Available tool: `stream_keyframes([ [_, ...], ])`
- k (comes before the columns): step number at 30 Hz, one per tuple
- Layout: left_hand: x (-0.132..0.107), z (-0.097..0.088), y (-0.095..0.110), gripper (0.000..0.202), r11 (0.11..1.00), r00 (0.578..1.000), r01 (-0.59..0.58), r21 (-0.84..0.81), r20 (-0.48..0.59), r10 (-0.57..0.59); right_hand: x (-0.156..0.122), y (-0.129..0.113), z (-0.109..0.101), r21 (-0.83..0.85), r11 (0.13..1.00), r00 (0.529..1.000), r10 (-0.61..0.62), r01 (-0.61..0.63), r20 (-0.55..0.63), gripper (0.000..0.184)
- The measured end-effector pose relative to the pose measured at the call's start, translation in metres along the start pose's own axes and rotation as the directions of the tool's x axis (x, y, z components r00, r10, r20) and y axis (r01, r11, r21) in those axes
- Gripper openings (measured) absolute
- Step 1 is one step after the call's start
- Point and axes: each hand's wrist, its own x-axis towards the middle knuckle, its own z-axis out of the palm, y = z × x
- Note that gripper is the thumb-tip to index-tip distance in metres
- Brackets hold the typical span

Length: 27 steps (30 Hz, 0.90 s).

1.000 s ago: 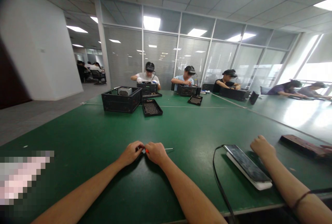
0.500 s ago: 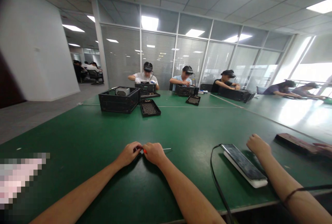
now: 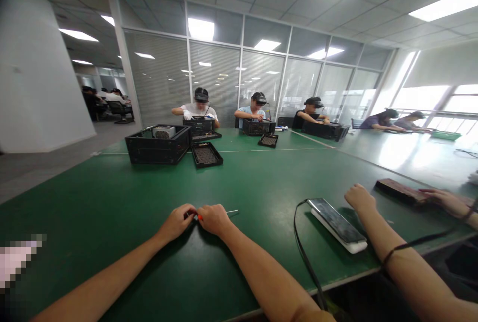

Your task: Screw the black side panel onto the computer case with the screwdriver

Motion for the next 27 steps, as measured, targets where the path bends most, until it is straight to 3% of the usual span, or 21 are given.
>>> stream_keyframes([
  [10, 0.0013, -0.0025, -0.0043, 0.016, 0.986, 0.991, 0.127, -0.109, -0.018, -0.129, 0.0062, -0.0003, 0.0049, 0.000, 1.000, 0.999, -0.020, 0.021, -0.041, 0.023],
  [27, 0.0010, -0.0006, -0.0095, 0.018, 0.953, 0.981, 0.185, -0.240, -0.007, -0.192, 0.0063, 0.0022, -0.0009, 0.070, 0.998, 0.999, -0.003, 0.006, -0.033, 0.023],
])
